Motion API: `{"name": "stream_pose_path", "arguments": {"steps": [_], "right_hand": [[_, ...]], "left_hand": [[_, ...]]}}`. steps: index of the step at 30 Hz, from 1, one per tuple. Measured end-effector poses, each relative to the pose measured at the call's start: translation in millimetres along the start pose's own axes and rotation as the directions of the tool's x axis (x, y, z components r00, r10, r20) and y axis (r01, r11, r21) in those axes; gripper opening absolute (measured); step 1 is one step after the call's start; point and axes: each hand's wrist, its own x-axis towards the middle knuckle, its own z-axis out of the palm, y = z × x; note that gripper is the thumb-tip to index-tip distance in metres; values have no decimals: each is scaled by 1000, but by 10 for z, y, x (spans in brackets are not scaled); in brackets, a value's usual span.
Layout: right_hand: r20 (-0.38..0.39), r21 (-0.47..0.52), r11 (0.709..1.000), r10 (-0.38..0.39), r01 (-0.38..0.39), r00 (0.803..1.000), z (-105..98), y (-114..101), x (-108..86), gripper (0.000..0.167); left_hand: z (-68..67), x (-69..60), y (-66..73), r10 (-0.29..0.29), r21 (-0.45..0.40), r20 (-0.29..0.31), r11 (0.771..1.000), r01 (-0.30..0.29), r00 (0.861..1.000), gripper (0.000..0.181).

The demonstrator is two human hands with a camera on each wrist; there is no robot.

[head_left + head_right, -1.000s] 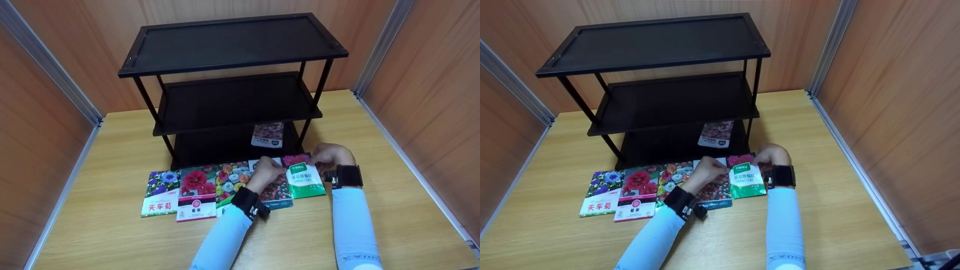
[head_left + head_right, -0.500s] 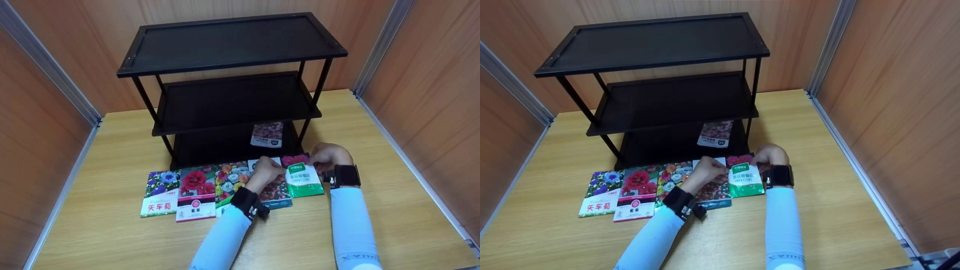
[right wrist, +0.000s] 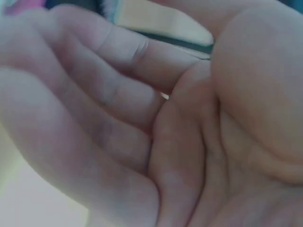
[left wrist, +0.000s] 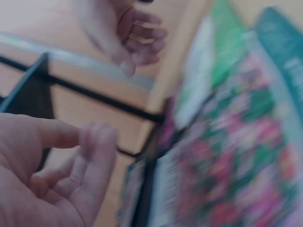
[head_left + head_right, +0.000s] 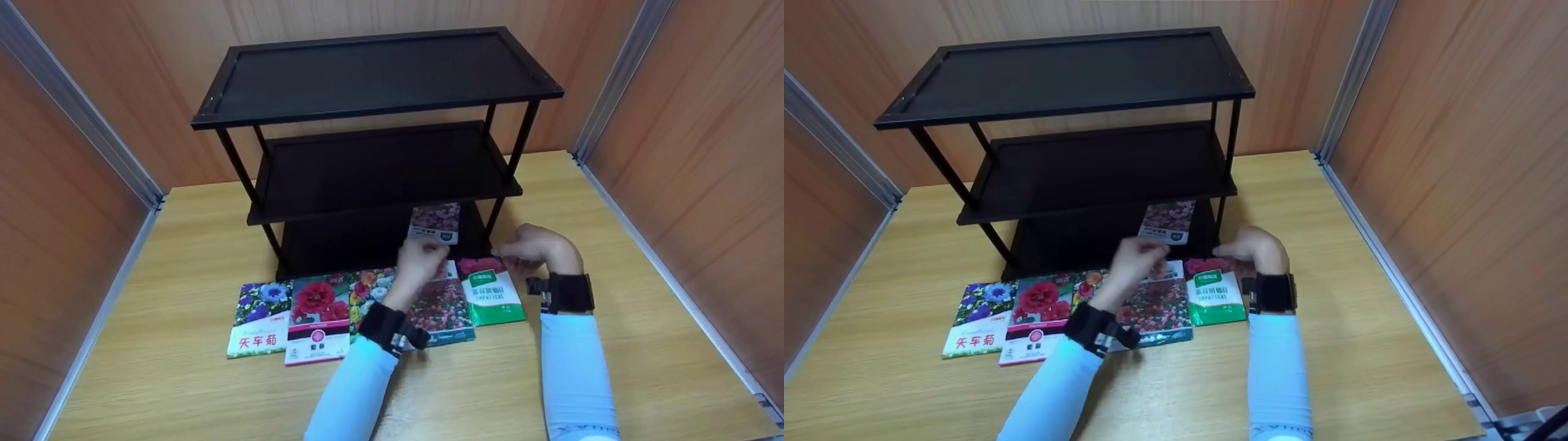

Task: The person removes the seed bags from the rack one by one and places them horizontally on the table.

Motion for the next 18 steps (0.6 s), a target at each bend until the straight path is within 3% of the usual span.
{"name": "stream_pose_path", "arguments": {"steps": [4, 10, 14, 18], "right_hand": [[-87, -58, 983, -181, 177, 980, -16, -241, -175, 40], [-269, -67, 947, -321, 315, 908, 86, -485, -165, 37], [-333, -23, 927, -360, 374, 871, 201, -565, 33, 38], [-398, 79, 893, -380, 444, 835, 337, -580, 335, 43]], "left_hand": [[-366, 40, 198, 136, 80, -25, 988, -134, 990, 20], [-750, 109, 218, 245, 227, -7, 945, -238, 969, 24], [-850, 197, 105, 217, 206, 1, 955, -212, 976, 36], [-835, 315, -41, 128, 97, 47, 987, -132, 991, 52]]}}
